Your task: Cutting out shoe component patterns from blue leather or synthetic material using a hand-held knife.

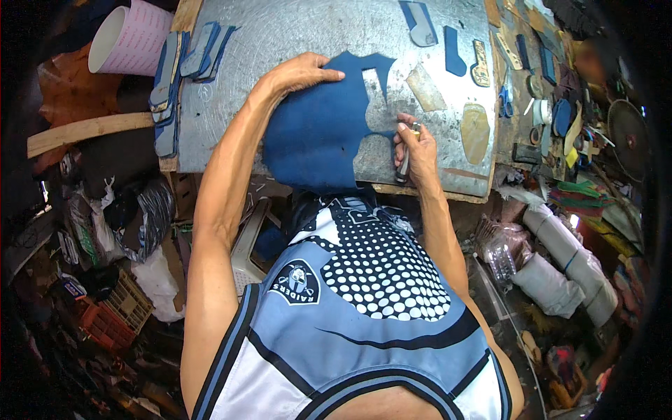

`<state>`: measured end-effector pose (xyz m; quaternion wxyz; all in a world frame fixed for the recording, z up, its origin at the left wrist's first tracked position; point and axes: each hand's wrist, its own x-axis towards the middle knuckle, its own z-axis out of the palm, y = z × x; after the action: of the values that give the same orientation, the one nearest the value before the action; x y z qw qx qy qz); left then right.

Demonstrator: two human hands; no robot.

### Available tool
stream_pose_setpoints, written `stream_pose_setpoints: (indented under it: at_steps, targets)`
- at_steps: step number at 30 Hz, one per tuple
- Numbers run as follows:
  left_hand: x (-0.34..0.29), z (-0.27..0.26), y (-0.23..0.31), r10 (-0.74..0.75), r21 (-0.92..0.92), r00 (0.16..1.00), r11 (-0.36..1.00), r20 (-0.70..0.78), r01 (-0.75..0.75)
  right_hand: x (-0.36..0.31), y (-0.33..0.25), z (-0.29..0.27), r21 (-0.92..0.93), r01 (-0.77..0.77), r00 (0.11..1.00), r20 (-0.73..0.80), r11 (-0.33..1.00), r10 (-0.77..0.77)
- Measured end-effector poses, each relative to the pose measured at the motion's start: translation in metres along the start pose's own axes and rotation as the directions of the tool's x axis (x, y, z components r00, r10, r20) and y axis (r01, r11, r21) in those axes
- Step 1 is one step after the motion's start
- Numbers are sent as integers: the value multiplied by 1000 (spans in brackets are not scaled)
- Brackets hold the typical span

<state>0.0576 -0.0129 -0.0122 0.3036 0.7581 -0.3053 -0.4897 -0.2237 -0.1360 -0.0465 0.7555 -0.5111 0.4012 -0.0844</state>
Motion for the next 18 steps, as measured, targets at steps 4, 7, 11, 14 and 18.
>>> stream_pose_setpoints:
  at_steps: [4,7,11,14,18]
  targets:
    - [-25,-17,64,151,-117,987,983,55,-144,6,6,-9,152,37,999,-11,988,-36]
    - [-34,-57,102,308,-133,945,947,107,-293,2,3,-8,202,33,999,-16,979,-31]
    - [-34,-133,162,398,-127,834,872,-382,-474,4,15,-21,343,42,999,-22,939,-36]
    - [-26,-193,185,361,-288,674,701,-645,-652,1,18,-24,408,44,999,-20,912,-39]
    - [7,-186,167,231,-474,627,477,-745,-740,-1,24,-21,396,72,997,-38,916,-62]
